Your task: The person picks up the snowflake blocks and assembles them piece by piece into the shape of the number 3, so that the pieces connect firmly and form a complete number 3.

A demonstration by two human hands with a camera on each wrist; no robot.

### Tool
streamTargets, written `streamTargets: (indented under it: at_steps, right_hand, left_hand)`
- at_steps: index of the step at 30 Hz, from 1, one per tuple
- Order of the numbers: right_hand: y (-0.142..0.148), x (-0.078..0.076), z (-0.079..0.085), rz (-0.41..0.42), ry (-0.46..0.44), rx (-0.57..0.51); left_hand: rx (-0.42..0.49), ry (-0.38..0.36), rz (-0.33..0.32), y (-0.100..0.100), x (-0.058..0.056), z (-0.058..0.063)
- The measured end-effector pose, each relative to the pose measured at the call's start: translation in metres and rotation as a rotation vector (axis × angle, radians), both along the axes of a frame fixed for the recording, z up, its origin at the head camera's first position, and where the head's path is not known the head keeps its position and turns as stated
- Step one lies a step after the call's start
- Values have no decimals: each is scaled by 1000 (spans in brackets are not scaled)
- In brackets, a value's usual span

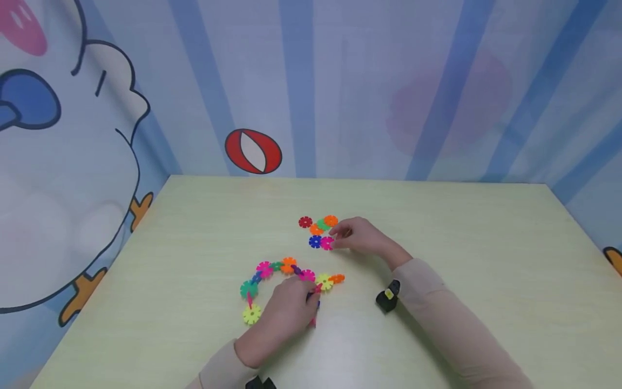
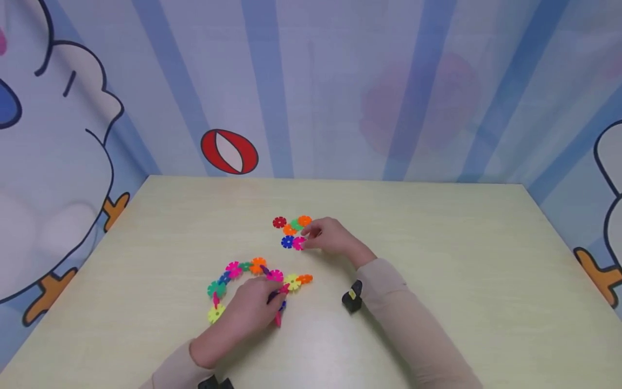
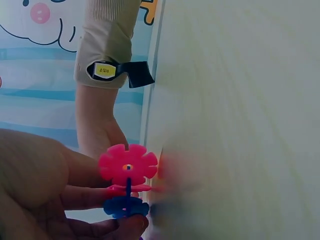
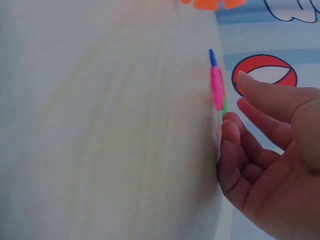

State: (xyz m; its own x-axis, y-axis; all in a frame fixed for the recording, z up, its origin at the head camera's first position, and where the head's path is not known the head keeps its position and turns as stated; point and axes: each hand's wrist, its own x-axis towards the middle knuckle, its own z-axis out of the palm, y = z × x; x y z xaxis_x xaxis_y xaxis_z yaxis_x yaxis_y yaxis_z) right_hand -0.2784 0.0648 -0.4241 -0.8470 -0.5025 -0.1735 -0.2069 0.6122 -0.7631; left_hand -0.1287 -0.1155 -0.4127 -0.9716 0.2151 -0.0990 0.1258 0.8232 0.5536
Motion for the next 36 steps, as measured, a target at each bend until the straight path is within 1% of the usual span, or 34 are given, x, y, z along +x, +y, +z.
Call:
streamTargets:
  at_steps: [5,7,12,14,17,20,22,24,26,29,32,36]
  right_hand:
    - [-11,-3,0,-15,4,82]
    - [-14,-4,0,-6,8,112]
    - [-16,-6,0,14,37,149]
    - [-15,-5,0,11,42,146]
    - [-11,-4,-2,10,48,112]
    - [-4,1,-2,-5,18,58]
    - [3,4,-2,-19,-9,33]
    - [10,8,-3,-33,-36,16]
    - [18,11,-4,-43,-47,10]
    - [29,18,-3,-48,-61,-20]
    - [38,25,-1,-46,-82,-69]
    - [47,35,0,-33,-129,-140]
  left_hand:
    - [-57,49,10,-1,0,5]
    - [-68,87,11,-2,0,7]
    - [-56,173,13,-3,-3,9]
    - [-40,183,17,-3,-4,9]
    - [-14,171,26,0,-7,10]
    - [2,171,21,2,-10,11]
    - [20,190,-1,4,-13,10]
    - [40,216,-38,5,-17,9]
    - [51,240,-75,6,-21,7]
    - [53,261,-114,7,-26,4]
    - [43,268,-134,8,-30,2]
    - [43,244,-153,9,-35,2]
